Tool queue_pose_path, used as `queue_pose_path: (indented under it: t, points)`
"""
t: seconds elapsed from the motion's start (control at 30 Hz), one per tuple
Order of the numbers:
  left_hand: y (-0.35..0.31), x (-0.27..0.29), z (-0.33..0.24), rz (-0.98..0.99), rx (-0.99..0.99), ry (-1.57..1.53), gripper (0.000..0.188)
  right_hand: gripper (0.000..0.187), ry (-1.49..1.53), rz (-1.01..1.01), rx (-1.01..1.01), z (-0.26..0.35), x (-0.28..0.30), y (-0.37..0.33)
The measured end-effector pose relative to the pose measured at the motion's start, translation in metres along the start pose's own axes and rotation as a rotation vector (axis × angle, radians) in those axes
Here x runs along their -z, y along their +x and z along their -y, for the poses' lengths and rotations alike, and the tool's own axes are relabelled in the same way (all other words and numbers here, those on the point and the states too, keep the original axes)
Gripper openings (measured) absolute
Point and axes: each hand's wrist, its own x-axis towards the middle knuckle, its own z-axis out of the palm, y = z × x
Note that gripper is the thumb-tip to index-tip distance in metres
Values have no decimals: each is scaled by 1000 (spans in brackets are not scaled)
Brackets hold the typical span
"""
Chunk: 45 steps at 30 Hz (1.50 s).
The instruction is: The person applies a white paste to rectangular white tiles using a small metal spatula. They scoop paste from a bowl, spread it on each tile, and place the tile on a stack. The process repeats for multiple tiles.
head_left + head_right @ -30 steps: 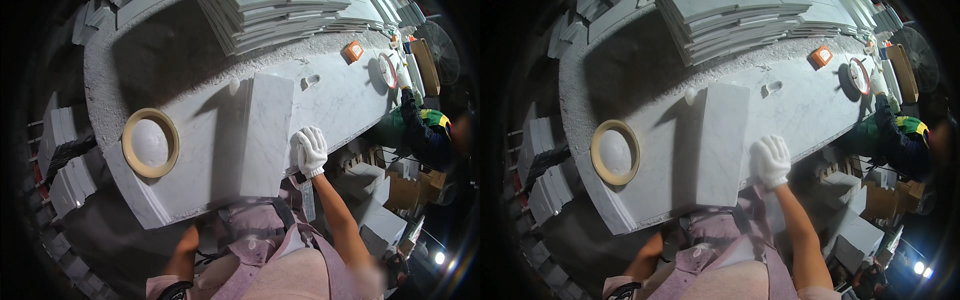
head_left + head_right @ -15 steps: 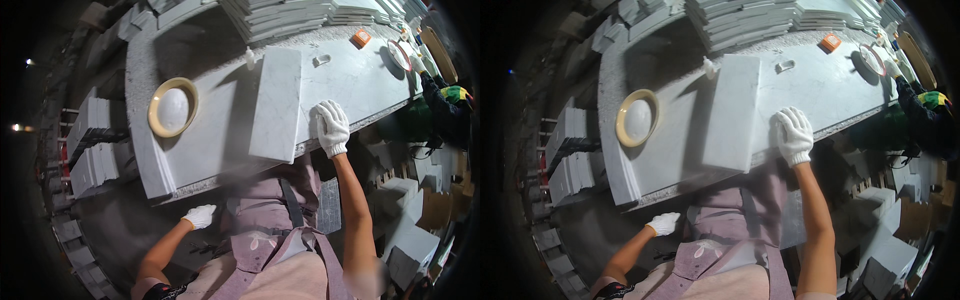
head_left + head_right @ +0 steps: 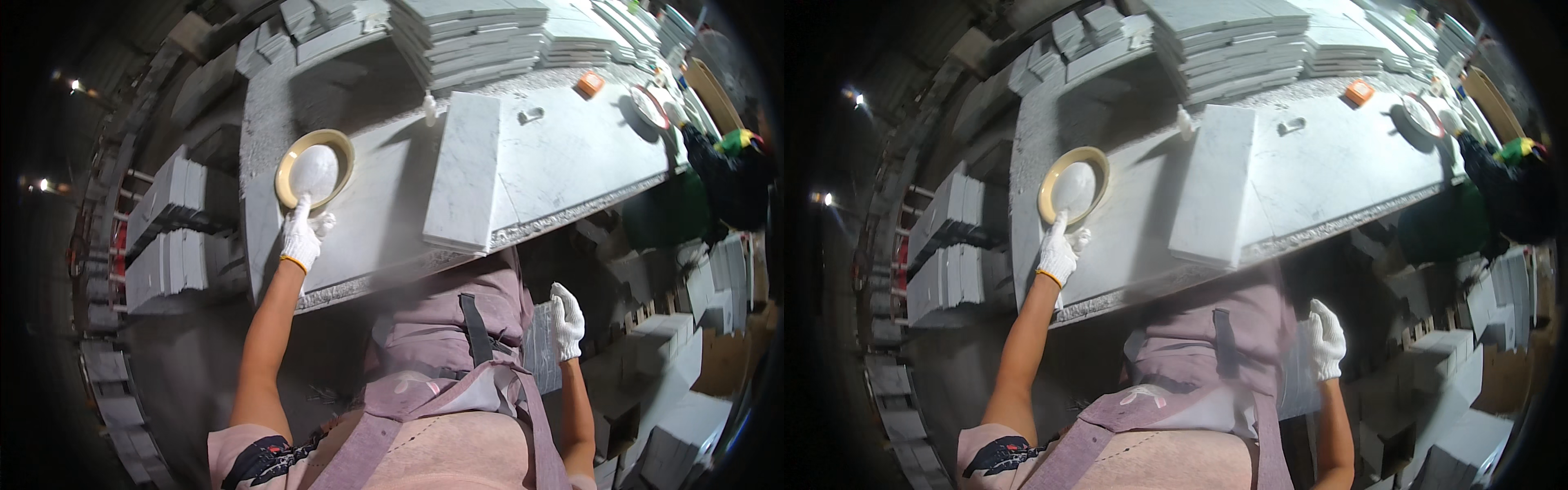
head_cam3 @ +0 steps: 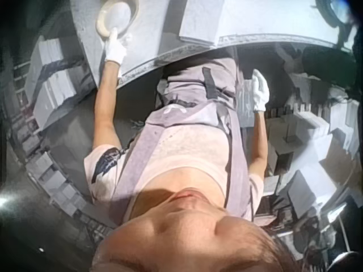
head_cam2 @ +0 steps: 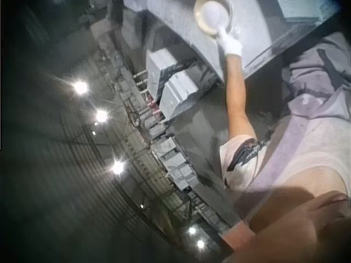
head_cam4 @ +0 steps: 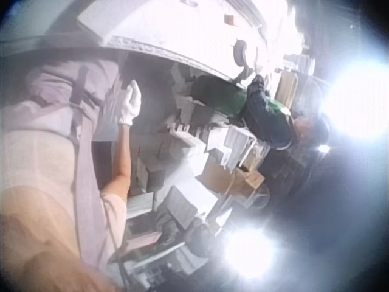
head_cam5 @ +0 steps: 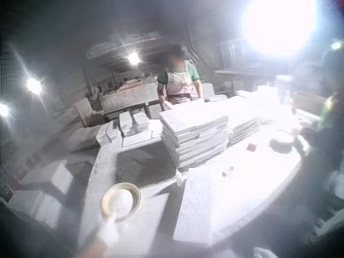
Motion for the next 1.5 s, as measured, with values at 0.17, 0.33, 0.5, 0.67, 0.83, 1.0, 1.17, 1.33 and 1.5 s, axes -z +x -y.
queue_pose_path:
  t: [0.17, 0.33, 0.5, 0.67, 0.83, 1.0, 1.17, 1.33, 1.5]
  points:
    - [41, 0, 7, 7, -47, -38, 33, 36, 346, -222, -164, -38, -12, -25]
    - [24, -2, 1, -27, -271, -39, 34, 36, 497, -243, -130, -26, -40, -4]
    - [-72, -27, -14, 146, -88, 184, 34, 38, 476, -201, -109, 47, -41, 14]
    - [-146, -111, -24, 300, -96, 459, 40, 63, 490, -40, -102, 137, -50, 30]
    - [-165, -225, 2, 653, 148, 404, 35, 85, 640, 174, -59, 164, -35, 57]
    - [-170, -298, 46, 811, 329, 320, 36, 90, 681, 54, -209, 154, 1, 94]
    - [-148, -338, 86, 804, 250, 415, 43, 79, 743, 135, -121, 162, 21, 115]
    - [-124, -363, 94, 823, 204, 485, 51, 51, 753, 73, -159, 151, 15, 150]
    - [-124, -338, 66, 984, 288, 328, 69, 47, 587, -85, -252, 111, -5, 196]
